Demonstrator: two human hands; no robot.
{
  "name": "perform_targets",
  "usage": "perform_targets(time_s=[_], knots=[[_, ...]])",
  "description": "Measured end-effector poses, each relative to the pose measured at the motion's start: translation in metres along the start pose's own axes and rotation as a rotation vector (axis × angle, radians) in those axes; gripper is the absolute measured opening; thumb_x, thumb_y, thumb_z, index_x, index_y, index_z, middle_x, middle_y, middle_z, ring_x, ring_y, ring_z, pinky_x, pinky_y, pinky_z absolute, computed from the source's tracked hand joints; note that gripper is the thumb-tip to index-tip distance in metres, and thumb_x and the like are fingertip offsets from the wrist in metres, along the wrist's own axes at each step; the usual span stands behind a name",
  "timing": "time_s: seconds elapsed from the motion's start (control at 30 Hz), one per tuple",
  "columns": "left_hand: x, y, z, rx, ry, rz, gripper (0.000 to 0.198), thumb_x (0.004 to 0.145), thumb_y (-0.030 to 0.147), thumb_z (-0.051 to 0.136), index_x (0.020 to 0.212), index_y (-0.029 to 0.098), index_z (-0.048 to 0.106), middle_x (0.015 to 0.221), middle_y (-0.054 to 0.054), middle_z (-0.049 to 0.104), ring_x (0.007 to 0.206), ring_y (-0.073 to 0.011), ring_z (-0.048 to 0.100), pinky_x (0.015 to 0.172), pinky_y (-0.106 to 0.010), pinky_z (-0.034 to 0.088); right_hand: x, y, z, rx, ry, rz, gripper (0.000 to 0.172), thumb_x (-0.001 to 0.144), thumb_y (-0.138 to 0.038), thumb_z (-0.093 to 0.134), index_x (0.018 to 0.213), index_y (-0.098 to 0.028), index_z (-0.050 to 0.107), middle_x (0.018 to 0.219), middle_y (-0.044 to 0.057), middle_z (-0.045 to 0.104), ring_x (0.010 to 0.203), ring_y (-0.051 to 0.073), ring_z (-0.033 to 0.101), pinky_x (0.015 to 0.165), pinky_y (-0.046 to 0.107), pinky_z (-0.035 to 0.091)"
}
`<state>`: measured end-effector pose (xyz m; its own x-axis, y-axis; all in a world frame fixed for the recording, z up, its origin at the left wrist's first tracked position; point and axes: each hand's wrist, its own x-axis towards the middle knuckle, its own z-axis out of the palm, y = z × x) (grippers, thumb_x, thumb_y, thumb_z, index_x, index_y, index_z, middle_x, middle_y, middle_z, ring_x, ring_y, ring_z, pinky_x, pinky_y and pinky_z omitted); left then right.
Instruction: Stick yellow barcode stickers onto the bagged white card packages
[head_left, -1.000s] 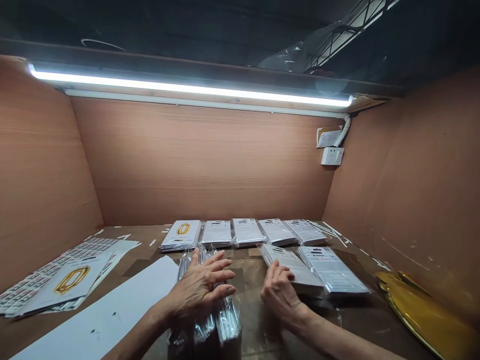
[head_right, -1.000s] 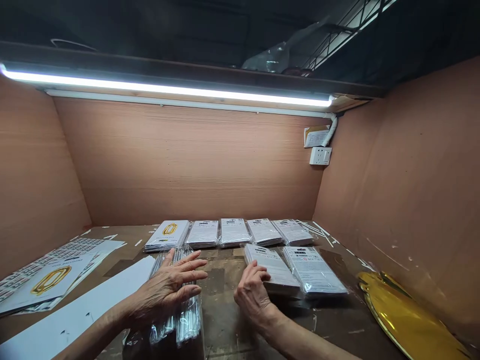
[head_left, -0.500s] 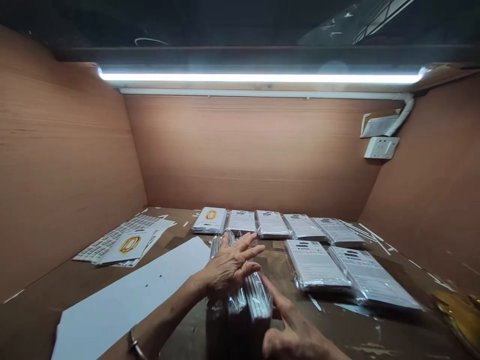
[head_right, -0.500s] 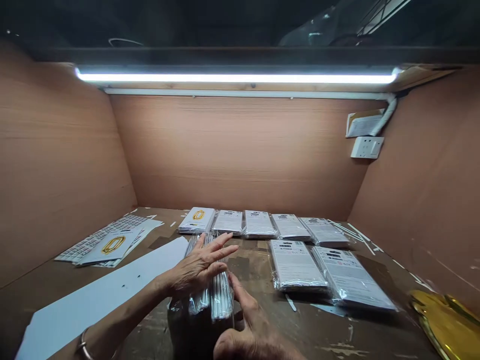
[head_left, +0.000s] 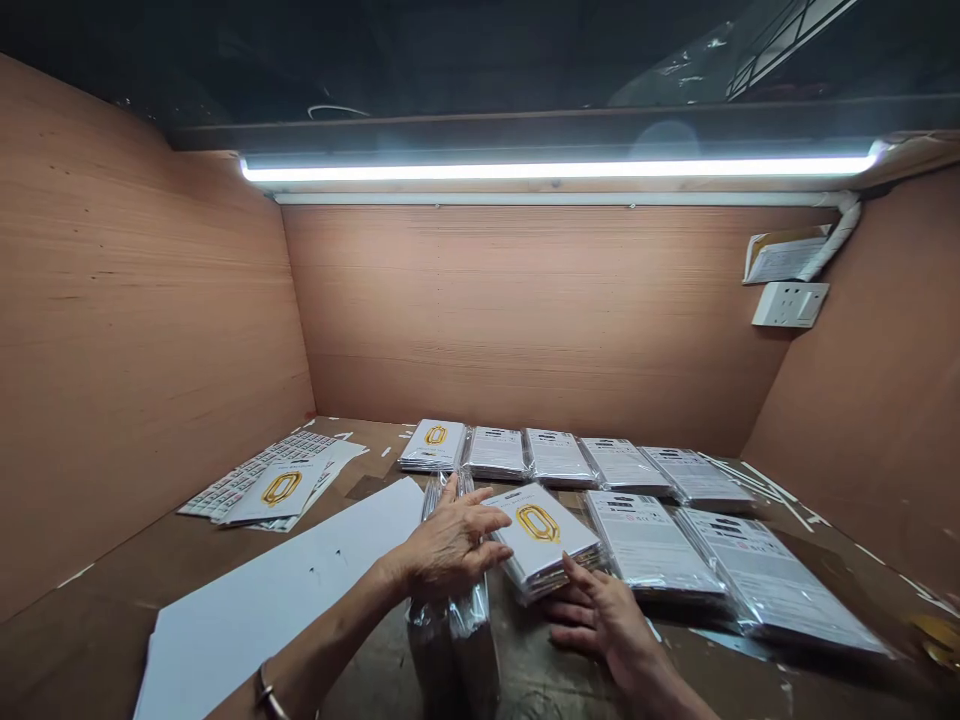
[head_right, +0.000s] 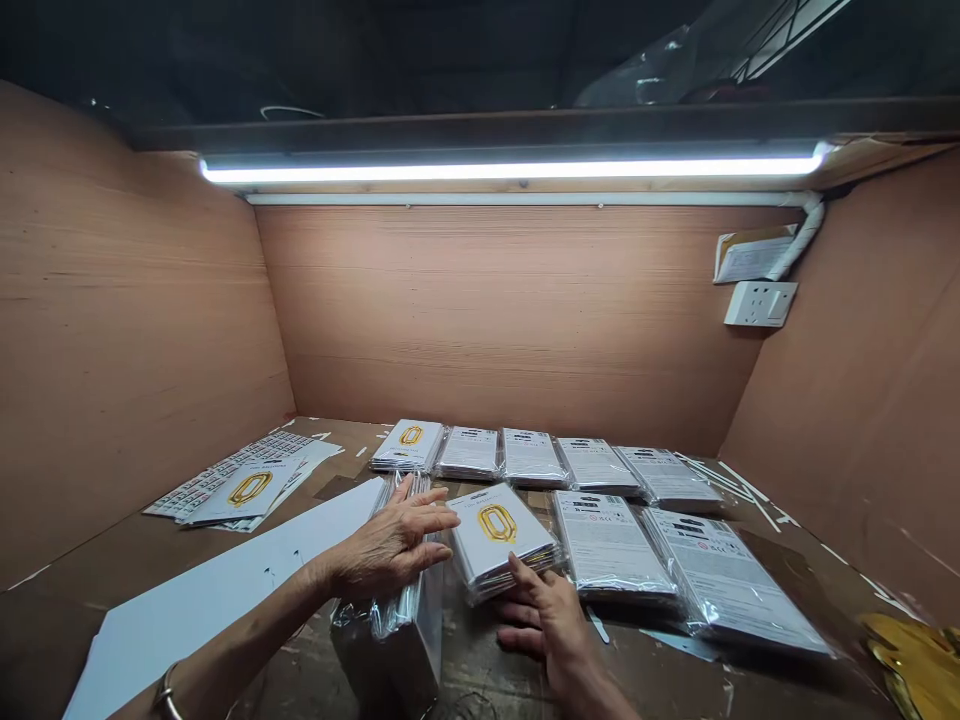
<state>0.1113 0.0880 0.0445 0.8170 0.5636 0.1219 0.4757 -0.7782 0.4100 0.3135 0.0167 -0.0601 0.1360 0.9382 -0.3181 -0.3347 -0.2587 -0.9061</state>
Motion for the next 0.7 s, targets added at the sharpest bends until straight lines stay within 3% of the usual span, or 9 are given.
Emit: perform_targets(time_s=[0.2,0.3,0.43,0.53,0.6,0.7], knots=[[0.000,0.000,0.000,-0.010,0.012,-0.006,0.032,0.081,0.036,0.044,0.109,0.025,0.054,0.113,-0.004,0.057,0.124,-0.0264,0.028,0.100,-0.058,-0.004,0.021,0.014,0.010,0.211,0.024,0.071,0.041,0.067,-0.039,0.060,0.094,-0.009,0.052,0.080,0.012,0.065,0.066,0.020,0.063,0.057,0.031,0.051],[-0.002,0.002,-0.002,-0.014,0.016,-0.011,0.031,0.080,0.036,0.044,0.108,0.026,0.055,0.112,-0.004,0.058,0.124,-0.0266,0.029,0.100,-0.058,-0.004,0.017,0.008,0.012,0.085,0.094,-0.041,0.041,0.069,-0.039,0.057,0.096,-0.010,0.050,0.081,0.011,0.065,0.068,0.021,0.062,0.060,0.033,0.051],[-0.004,0.005,-0.004,-0.027,0.021,-0.008,0.026,0.082,0.033,0.043,0.103,0.027,0.057,0.105,-0.002,0.061,0.123,-0.0249,0.029,0.101,-0.056,-0.007,0.005,-0.030,0.002,-0.584,0.318,-0.533,0.030,0.073,-0.037,0.050,0.089,-0.013,0.052,0.076,0.008,0.062,0.068,0.021,0.059,0.061,0.032,0.046],[-0.005,0.004,-0.004,-0.026,0.028,-0.014,0.028,0.082,0.034,0.041,0.105,0.025,0.055,0.104,-0.002,0.061,0.124,-0.0243,0.028,0.101,-0.055,-0.005,0.001,-0.050,-0.005,-1.235,0.436,-0.935,0.021,0.076,-0.023,0.046,0.092,-0.013,0.055,0.072,0.007,0.059,0.069,0.022,0.054,0.061,0.033,0.040],[-0.005,0.003,-0.003,-0.022,0.041,-0.022,0.033,0.082,0.036,0.040,0.112,0.024,0.050,0.112,-0.004,0.057,0.124,-0.0240,0.029,0.102,-0.054,-0.003,0.005,-0.045,-0.006,-1.723,0.433,-1.168,0.025,0.076,-0.012,0.041,0.096,-0.010,0.056,0.072,0.009,0.058,0.067,0.022,0.053,0.058,0.032,0.039],[-0.005,0.001,-0.002,-0.023,0.062,-0.038,0.039,0.082,0.039,0.040,0.116,0.020,0.047,0.119,-0.008,0.052,0.122,-0.0234,0.031,0.103,-0.053,-0.001,0.012,-0.020,-0.005,-2.160,0.295,-1.287,0.032,0.072,-0.001,0.040,0.100,-0.004,0.054,0.074,0.013,0.057,0.065,0.024,0.051,0.055,0.034,0.039]])
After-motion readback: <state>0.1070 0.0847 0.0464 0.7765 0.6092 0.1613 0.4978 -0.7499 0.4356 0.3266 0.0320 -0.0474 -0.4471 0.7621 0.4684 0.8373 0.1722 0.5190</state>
